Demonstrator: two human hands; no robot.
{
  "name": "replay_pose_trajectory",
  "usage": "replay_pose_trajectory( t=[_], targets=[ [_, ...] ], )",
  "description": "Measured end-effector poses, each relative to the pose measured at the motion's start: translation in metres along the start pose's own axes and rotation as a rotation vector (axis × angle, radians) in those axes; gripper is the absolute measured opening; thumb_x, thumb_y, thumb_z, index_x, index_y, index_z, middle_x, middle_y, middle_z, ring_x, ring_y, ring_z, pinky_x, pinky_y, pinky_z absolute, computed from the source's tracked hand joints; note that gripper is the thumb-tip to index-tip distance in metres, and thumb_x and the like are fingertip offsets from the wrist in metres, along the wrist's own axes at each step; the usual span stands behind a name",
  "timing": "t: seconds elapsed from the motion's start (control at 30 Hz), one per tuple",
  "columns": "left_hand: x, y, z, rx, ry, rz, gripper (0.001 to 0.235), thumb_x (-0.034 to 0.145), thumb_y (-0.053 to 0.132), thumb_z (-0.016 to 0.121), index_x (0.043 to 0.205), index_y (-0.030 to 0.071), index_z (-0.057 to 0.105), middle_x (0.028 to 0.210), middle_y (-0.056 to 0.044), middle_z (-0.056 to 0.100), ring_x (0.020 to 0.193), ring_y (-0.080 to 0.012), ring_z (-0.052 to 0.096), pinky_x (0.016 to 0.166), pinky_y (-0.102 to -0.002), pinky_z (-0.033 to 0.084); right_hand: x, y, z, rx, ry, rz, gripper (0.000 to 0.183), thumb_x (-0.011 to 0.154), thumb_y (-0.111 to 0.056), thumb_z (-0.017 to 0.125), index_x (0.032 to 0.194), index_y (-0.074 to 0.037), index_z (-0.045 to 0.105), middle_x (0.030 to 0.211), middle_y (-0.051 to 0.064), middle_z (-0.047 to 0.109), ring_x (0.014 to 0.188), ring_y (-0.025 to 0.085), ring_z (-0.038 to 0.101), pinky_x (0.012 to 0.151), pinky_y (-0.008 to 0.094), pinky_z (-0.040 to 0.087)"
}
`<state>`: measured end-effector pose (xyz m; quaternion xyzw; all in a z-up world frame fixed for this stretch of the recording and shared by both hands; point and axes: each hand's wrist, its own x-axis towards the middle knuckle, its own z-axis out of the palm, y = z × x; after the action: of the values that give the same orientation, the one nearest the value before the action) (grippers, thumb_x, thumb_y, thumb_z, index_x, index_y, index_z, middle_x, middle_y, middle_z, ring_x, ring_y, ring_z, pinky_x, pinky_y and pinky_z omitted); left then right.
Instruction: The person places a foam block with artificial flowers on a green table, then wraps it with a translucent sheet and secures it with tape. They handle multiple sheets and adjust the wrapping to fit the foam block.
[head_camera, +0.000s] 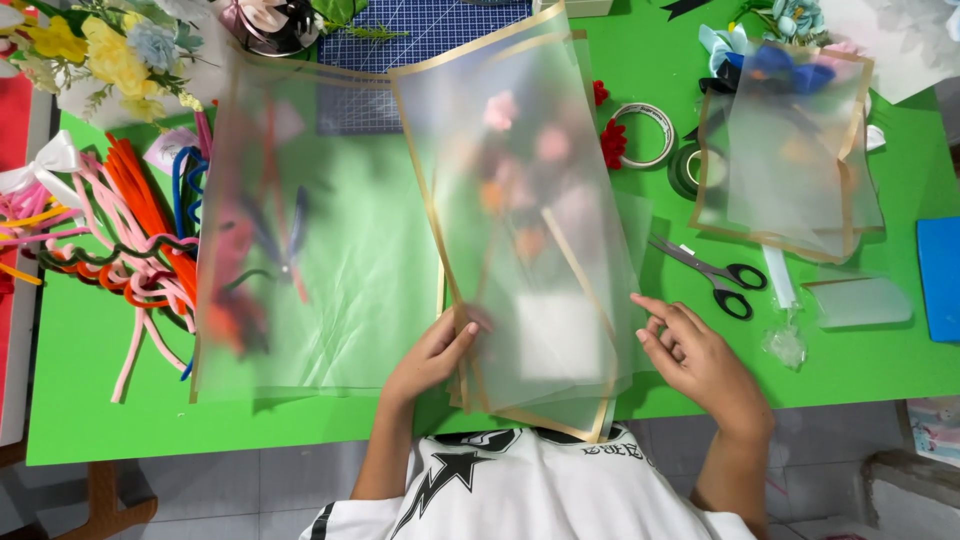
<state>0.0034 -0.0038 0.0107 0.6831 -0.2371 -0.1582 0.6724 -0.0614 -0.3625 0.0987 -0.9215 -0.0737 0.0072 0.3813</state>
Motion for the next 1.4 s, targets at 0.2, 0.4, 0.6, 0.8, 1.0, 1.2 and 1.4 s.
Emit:
replay_pose_trajectory(
  t=[0.2,0.4,0.6,0.8,1.0,1.2,1.4],
  targets=[
    [-0.002,-0.007,-0.002,0.054,-0.007,0.013,0.023,0.108,0.014,0.048,0.117,0.004,0.066,0.105,-0.014,0.065,0.109,-0.0291,0.065,0.102,-0.048,0.048,0.014,-0.013,-0.016,0.039,-0.143,0.192,0.064,0.094,-0.014,0.064,0.154,-0.006,0.044,0.084,0.022,0.076,0.057,0.028,0.069,0.050,0.039,0.055],
    [0.001,-0.005,0.002,0.031,-0.018,0.005,0.024,0.109,0.015,0.046,0.118,0.005,0.066,0.106,-0.015,0.063,0.108,-0.0283,0.063,0.102,-0.048,0.048,0.068,-0.006,-0.019,0.079,-0.086,0.123,0.070,0.100,-0.030,0.058,0.159,-0.002,0.033,0.110,0.035,0.068,0.091,0.048,0.069,0.074,0.055,0.056],
    [-0.003,-0.012,0.005,0.021,-0.006,0.028,0.023,0.110,0.014,0.047,0.118,0.002,0.065,0.107,-0.019,0.063,0.109,-0.0303,0.061,0.100,-0.052,0.048,0.119,0.019,-0.005,0.281,-0.159,0.039,0.077,0.097,-0.008,0.064,0.163,-0.008,0.026,0.104,0.023,0.066,0.083,0.026,0.064,0.076,0.039,0.057],
    [-0.004,-0.004,0.006,0.004,0.001,-0.003,0.022,0.110,0.017,0.050,0.113,-0.001,0.062,0.103,-0.023,0.061,0.103,-0.0276,0.060,0.096,-0.051,0.049,0.133,0.031,-0.011,0.427,-0.154,0.001,0.075,0.098,-0.001,0.059,0.165,-0.012,0.028,0.095,0.014,0.060,0.076,0.017,0.061,0.071,0.032,0.057],
    [-0.002,0.001,0.005,-0.010,-0.013,0.008,0.022,0.110,0.017,0.048,0.119,0.004,0.063,0.105,-0.014,0.063,0.105,-0.0238,0.062,0.097,-0.047,0.051,0.139,0.048,0.004,0.346,-0.172,0.067,0.083,0.097,-0.008,0.063,0.168,-0.016,0.021,0.118,0.018,0.052,0.098,0.023,0.057,0.085,0.041,0.055],
    [-0.003,0.001,0.004,0.000,-0.021,0.038,0.021,0.110,0.016,0.047,0.115,0.001,0.062,0.103,-0.017,0.062,0.105,-0.0284,0.062,0.097,-0.048,0.051,0.143,0.054,0.012,0.336,-0.108,0.023,0.083,0.101,-0.006,0.061,0.168,-0.014,0.013,0.131,0.028,0.047,0.103,0.029,0.056,0.088,0.046,0.053],
    [-0.004,-0.017,0.007,0.008,-0.031,0.042,0.021,0.110,0.016,0.049,0.117,0.001,0.062,0.107,-0.017,0.062,0.107,-0.0297,0.062,0.098,-0.050,0.050,0.138,0.055,0.014,0.473,-0.053,-0.015,0.073,0.102,-0.002,0.057,0.167,-0.014,0.025,0.105,0.011,0.055,0.087,0.013,0.056,0.079,0.028,0.054]
  ],
)
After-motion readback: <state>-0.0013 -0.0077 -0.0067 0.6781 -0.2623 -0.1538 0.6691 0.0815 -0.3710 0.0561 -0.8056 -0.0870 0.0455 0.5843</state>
